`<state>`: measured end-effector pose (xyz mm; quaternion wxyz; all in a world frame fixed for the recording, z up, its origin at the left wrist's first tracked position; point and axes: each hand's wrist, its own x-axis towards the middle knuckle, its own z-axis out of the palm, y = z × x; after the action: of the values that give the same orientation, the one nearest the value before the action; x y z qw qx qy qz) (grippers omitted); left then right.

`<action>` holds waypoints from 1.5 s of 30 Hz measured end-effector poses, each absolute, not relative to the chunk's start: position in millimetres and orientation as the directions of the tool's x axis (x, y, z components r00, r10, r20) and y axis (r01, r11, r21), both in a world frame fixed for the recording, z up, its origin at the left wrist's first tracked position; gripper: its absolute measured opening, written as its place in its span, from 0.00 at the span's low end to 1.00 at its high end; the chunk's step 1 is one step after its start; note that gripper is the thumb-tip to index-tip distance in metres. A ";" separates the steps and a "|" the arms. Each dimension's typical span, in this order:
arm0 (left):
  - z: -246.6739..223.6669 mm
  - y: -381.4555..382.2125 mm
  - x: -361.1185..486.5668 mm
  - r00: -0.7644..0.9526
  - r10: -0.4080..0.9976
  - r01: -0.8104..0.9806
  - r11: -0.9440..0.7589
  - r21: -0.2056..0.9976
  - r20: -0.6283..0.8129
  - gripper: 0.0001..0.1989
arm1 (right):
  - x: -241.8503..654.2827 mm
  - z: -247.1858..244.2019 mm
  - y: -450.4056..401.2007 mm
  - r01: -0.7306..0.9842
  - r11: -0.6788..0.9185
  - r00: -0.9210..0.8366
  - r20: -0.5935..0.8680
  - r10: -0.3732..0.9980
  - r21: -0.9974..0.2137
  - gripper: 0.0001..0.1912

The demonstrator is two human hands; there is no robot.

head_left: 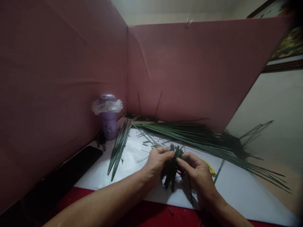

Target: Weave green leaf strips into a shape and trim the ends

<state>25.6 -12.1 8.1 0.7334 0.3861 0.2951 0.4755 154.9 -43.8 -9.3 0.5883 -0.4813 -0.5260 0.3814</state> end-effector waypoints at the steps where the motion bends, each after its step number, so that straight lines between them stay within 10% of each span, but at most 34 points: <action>1: 7.7 -11.4 25.5 0.353 0.932 -0.470 0.248 0.847 -0.077 0.09 | 155.1 -10.0 -43.6 0.059 0.245 0.151 0.251 0.956 -0.968 0.11; 45: 8.0 -13.8 27.1 0.382 0.923 -0.485 0.251 0.838 -0.055 0.07 | 151.2 -3.5 -46.8 -0.090 0.163 0.154 0.148 0.977 -0.983 0.11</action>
<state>27.1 -13.8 8.0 0.7376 0.3834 0.2851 0.4772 151.2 -46.8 -3.5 0.5980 -0.4686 -0.4730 0.4462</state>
